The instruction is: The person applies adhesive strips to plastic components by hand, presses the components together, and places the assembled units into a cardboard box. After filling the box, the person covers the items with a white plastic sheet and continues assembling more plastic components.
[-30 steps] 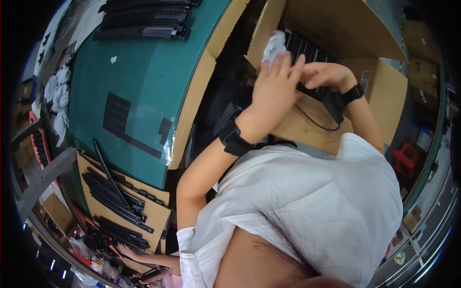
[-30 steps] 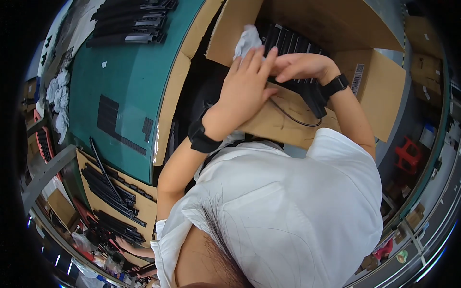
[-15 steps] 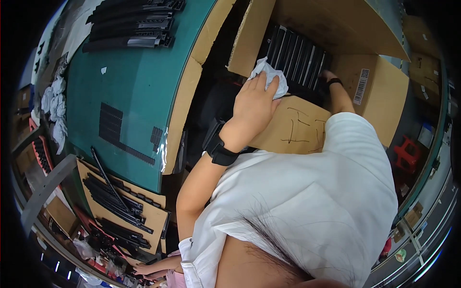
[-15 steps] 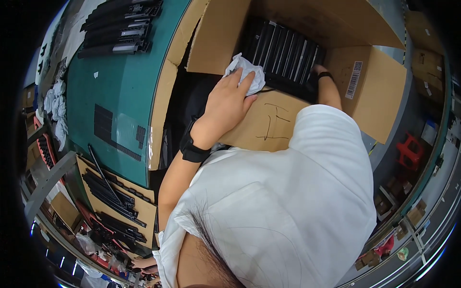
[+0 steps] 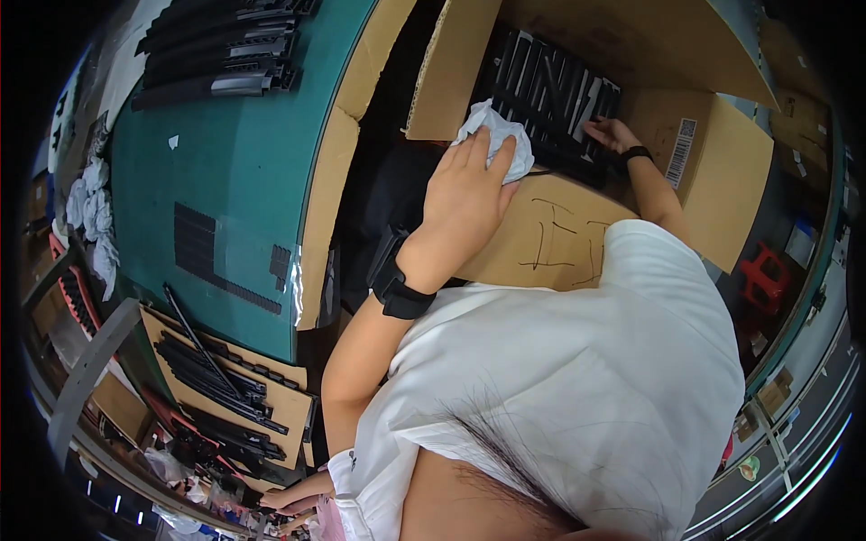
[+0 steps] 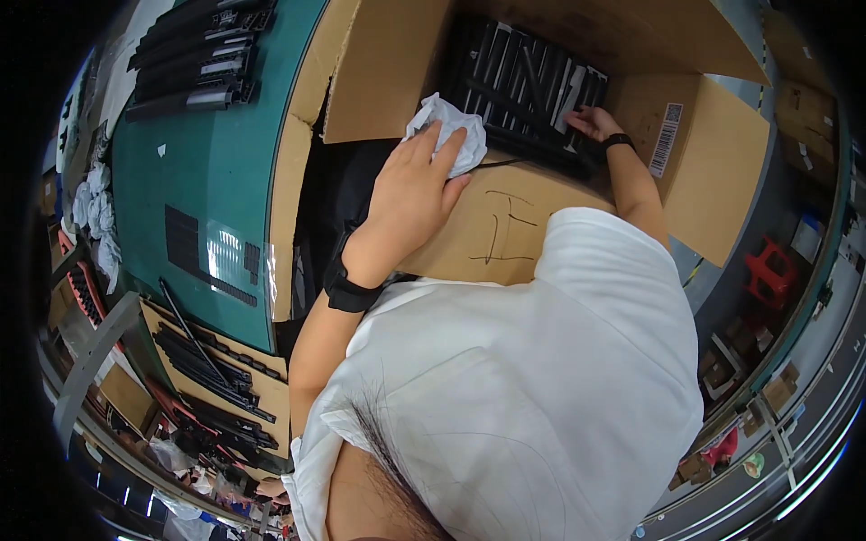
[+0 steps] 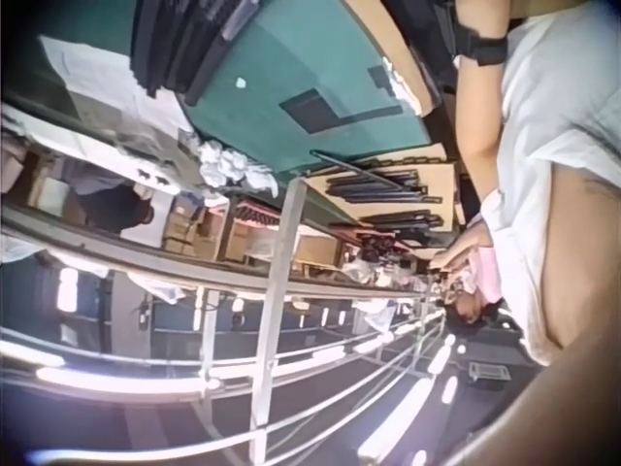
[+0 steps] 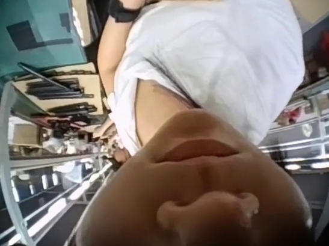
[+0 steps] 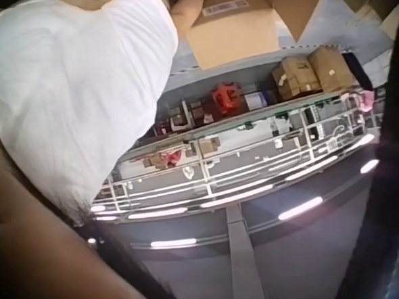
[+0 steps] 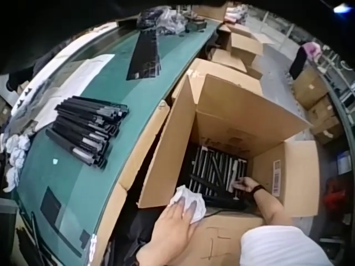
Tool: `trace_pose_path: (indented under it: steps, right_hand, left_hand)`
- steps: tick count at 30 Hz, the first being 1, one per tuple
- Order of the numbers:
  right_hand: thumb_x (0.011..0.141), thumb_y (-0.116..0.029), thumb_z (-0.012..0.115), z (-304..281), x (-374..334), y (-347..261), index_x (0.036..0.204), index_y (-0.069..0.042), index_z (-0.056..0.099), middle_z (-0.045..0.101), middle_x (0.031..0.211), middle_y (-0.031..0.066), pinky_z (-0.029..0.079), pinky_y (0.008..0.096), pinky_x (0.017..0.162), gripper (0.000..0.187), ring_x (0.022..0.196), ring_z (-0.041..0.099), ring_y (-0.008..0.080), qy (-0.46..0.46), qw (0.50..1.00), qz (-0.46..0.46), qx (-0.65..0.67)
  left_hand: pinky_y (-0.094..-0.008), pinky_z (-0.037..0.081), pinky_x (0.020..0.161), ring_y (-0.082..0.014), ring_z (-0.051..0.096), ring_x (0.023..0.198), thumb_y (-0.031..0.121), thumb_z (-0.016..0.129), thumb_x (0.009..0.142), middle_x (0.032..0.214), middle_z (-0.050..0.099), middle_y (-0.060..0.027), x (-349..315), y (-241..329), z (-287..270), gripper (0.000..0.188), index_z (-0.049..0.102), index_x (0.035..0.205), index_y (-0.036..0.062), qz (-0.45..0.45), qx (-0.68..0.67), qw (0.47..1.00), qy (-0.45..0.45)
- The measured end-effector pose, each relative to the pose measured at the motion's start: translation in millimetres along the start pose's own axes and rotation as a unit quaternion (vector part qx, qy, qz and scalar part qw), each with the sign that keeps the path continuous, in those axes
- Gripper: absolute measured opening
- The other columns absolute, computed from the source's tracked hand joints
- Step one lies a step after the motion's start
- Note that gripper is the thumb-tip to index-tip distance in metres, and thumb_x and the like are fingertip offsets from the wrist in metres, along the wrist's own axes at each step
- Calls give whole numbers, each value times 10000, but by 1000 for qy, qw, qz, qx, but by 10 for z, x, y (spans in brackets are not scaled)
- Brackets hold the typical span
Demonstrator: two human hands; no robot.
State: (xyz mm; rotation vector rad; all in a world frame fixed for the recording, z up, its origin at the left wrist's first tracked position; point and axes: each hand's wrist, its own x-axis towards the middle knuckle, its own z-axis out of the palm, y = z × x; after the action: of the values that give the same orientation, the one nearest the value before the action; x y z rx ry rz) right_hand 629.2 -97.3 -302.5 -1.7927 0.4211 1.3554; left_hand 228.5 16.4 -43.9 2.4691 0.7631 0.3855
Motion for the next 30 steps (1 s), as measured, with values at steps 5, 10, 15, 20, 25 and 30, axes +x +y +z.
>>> trace_pose_path:
  steps: [5, 10, 15, 20, 25, 30]
  right_hand:
    - [887, -280, 539, 247, 219, 132, 980, -33, 618, 618, 927, 126, 545, 420, 728, 275, 980, 624, 305, 128, 970, -31, -203]
    - [801, -242, 643, 403, 186, 67, 1064, 28, 612, 635, 1012, 190, 516, 443, 792, 378, 951, 639, 328, 134, 683, -141, -704]
    - [768, -279, 654, 534, -234, -188, 919, 43, 653, 661, 887, 176, 522, 403, 733, 355, 890, 653, 324, 70, 803, -128, -577]
    - [753, -273, 647, 534, -549, -411, 834, 46, 664, 669, 818, 144, 523, 368, 680, 330, 808, 655, 290, 44, 837, -194, -509]
    - [741, -239, 626, 628, -925, -758, 779, 13, 657, 640, 754, 78, 505, 292, 628, 257, 706, 621, 194, -31, 895, -221, -387]
    - [752, -193, 591, 1018, -1695, -944, 685, -36, 594, 552, 688, 3, 510, 280, 676, 171, 648, 571, 127, -50, 881, -237, -407]
  left_hand:
    - [-382, 387, 975, -352, 523, 1089, 218, 636, 806, 1196, 523, -259, -16, -1, 9, 467, 522, 1216, 25, -3, 2, 1000, 3]
    - [-383, 386, 971, -350, 522, 1086, 220, 631, 811, 1188, 527, -254, -21, 2, 21, 453, 528, 1206, 25, -3, -1, 1000, 9]
    - [-384, 393, 959, -351, 524, 1076, 219, 639, 803, 1169, 535, -246, -38, -8, 30, 436, 536, 1179, 24, 2, 0, 1000, 26]
    - [-417, 414, 947, -378, 535, 1070, 216, 641, 819, 1186, 544, -241, -36, -6, 16, 430, 532, 1201, 51, -1, -24, 999, 28]
    - [-419, 423, 941, -383, 538, 1063, 209, 648, 812, 1171, 553, -246, -35, -16, 11, 425, 536, 1190, 48, -4, -24, 999, 33]
    - [-402, 402, 957, -369, 525, 1072, 219, 661, 786, 1168, 531, -248, -66, -20, 46, 438, 534, 1151, 12, 8, -16, 999, 46]
